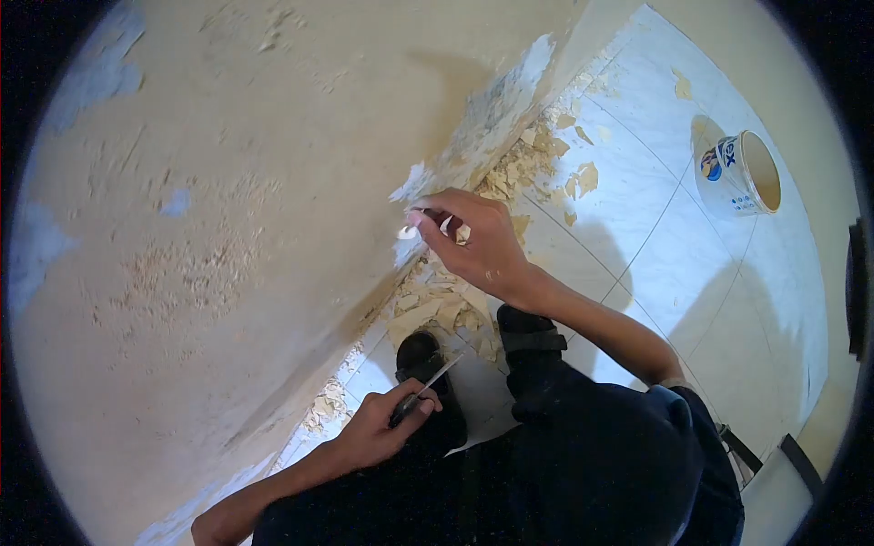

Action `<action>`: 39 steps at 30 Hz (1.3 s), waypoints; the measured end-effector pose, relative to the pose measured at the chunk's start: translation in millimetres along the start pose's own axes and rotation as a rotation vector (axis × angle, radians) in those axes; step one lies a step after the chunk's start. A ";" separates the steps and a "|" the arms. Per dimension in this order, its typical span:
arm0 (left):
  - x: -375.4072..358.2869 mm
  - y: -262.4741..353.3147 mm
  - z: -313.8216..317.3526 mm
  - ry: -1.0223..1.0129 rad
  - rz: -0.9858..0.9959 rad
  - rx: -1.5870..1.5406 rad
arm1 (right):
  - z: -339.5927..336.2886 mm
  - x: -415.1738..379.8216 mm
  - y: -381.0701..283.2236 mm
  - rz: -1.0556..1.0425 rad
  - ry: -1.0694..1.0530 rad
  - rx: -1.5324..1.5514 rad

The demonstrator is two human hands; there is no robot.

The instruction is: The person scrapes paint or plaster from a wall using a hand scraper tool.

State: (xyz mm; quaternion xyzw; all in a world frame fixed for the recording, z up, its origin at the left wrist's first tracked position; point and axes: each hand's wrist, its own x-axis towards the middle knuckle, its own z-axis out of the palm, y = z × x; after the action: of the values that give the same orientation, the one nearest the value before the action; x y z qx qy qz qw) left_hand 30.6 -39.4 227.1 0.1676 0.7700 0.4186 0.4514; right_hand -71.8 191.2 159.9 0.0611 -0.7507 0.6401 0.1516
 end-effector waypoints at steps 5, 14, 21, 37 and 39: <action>0.0 6.1 1.6 -0.020 -0.158 0.024 | -7.0 19.1 37.2 -0.322 0.189 -0.207; -43.8 -23.8 15.7 0.367 -0.194 -0.084 | -17.1 38.3 73.2 -0.346 0.123 -0.084; -72.6 -33.4 9.8 0.483 -0.554 -0.172 | -2.1 32.3 64.2 -0.428 0.299 -0.106; -56.9 -94.3 4.5 0.250 -0.310 -0.189 | 13.3 17.8 45.1 -0.396 0.334 -0.347; -66.2 -113.2 5.7 0.286 -0.339 -0.347 | 14.3 21.2 43.3 -0.380 0.337 -0.339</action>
State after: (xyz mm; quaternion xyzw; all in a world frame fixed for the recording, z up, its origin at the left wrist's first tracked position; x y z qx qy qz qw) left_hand 84.5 -145.9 172.4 -0.1043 0.7599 0.4820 0.4236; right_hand -106.3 186.9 123.6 0.0674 -0.7862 0.4670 0.3991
